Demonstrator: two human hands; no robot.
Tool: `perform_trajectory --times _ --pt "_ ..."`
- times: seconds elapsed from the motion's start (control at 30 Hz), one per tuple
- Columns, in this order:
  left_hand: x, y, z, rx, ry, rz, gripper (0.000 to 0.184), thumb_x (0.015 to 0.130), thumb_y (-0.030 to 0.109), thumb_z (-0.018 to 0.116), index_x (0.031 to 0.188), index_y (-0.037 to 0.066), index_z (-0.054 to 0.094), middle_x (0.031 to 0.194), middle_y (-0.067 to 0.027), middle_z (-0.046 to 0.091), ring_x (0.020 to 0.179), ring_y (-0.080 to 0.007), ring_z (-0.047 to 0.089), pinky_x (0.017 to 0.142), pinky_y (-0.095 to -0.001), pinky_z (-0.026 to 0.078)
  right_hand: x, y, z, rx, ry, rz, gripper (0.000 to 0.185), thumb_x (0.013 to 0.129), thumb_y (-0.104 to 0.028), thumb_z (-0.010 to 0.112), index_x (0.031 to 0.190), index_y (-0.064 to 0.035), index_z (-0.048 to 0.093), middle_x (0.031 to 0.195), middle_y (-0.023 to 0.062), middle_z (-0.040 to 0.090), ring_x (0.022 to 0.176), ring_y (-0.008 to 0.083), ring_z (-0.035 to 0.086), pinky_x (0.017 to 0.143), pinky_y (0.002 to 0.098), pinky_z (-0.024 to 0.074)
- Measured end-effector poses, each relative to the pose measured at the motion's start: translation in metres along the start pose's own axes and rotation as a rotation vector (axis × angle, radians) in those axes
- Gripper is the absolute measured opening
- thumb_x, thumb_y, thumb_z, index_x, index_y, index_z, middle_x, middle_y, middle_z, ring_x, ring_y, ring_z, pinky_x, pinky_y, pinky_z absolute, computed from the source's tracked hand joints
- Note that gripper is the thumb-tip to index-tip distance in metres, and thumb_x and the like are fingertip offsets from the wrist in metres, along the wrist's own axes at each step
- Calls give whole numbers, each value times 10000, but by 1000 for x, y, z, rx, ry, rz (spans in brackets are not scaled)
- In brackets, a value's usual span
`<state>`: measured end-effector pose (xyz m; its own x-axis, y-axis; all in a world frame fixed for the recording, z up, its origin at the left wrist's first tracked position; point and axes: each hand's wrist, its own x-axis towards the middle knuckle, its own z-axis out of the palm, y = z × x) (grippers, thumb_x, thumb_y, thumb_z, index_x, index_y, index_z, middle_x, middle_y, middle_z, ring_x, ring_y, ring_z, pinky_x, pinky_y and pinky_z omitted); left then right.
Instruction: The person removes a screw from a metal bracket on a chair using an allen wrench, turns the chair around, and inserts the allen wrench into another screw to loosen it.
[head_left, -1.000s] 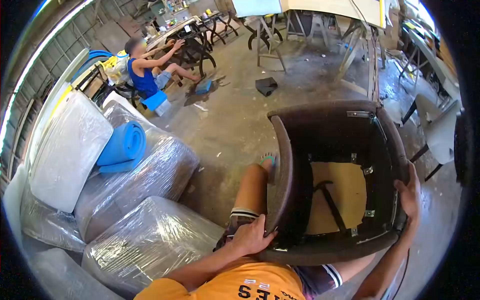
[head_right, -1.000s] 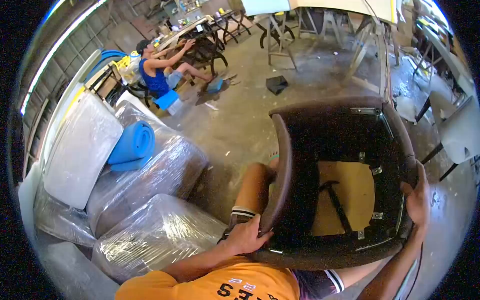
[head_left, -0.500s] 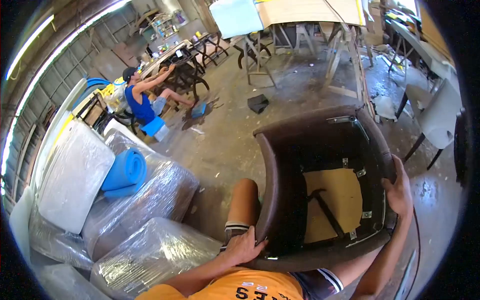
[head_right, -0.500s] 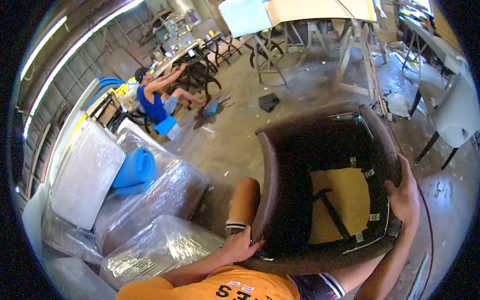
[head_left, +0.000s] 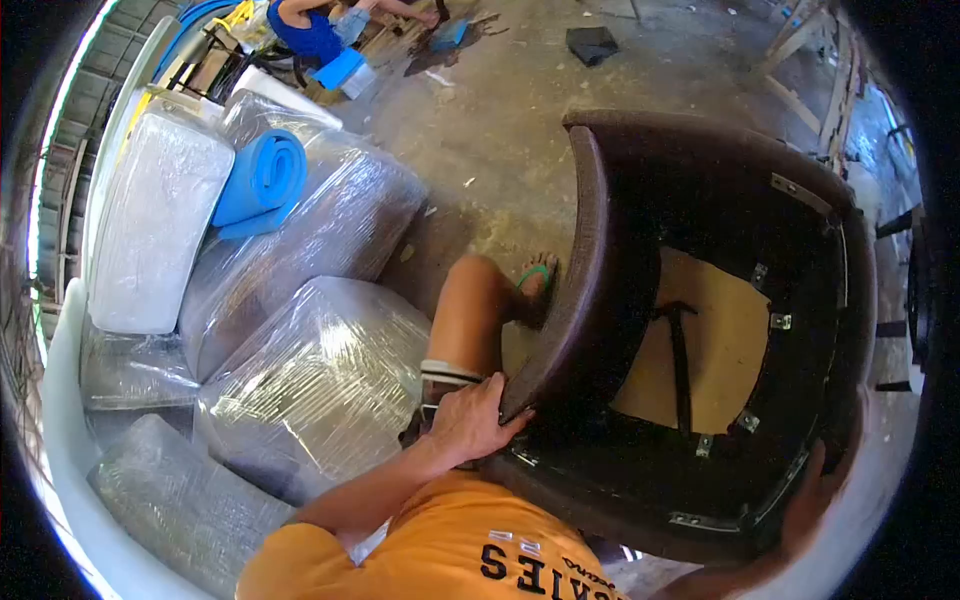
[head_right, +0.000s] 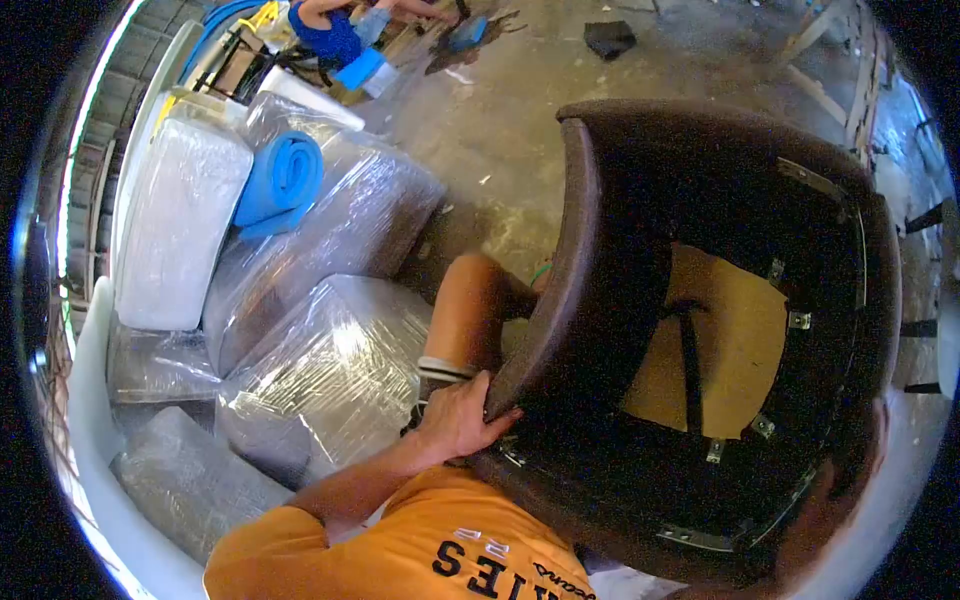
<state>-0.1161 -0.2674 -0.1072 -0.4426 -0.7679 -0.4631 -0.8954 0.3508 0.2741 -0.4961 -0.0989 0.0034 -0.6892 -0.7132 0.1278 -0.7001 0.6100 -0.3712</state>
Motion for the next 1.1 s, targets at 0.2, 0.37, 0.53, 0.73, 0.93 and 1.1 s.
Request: perform_trajectory --times 0.2,0.37,0.53,0.73,0.93,1.1 --pt "-4 10 9 -103 167 -6 625 905 502 690 1121 -55 505 877 -307 676 825 -505 672 733 -533 548 -3 11 -5 253 -35 99 526 852 45 518 1367 -50 554 1562 184 406 1451 345 372 1212 442 275" --pt "-9 -14 35 -212 205 50 581 915 489 684 1086 -35 502 821 -317 668 794 -496 679 703 -531 547 -11 34 26 355 4 3 553 810 87 513 1344 -38 584 1458 165 518 1423 284 415 1199 381 272" --pt "-15 -12 22 -153 204 106 602 922 510 656 1106 -46 515 823 -333 677 793 -473 695 677 -523 552 -11 25 13 306 63 -126 546 761 130 552 1273 -44 629 1411 151 569 1380 290 480 1185 362 313" --pt "-21 -20 19 -123 326 221 540 931 489 635 1018 -36 542 764 -273 692 714 -440 705 625 -503 567 -5 21 9 285 28 -165 611 759 118 555 1337 -78 589 1402 139 568 1373 285 482 1181 373 343" --pt "-18 -25 30 -151 389 231 532 925 489 640 1009 -28 552 760 -268 694 709 -438 703 615 -511 561 23 13 10 53 23 -208 611 783 64 560 1367 -117 578 1526 167 450 1425 343 423 1204 391 322" --pt "-22 -18 34 -91 522 240 522 915 503 652 978 -6 561 746 -261 691 698 -435 697 608 -518 552 70 7 5 75 1 -291 413 845 -53 615 1254 -71 669 1549 194 437 1421 353 436 1196 417 326"
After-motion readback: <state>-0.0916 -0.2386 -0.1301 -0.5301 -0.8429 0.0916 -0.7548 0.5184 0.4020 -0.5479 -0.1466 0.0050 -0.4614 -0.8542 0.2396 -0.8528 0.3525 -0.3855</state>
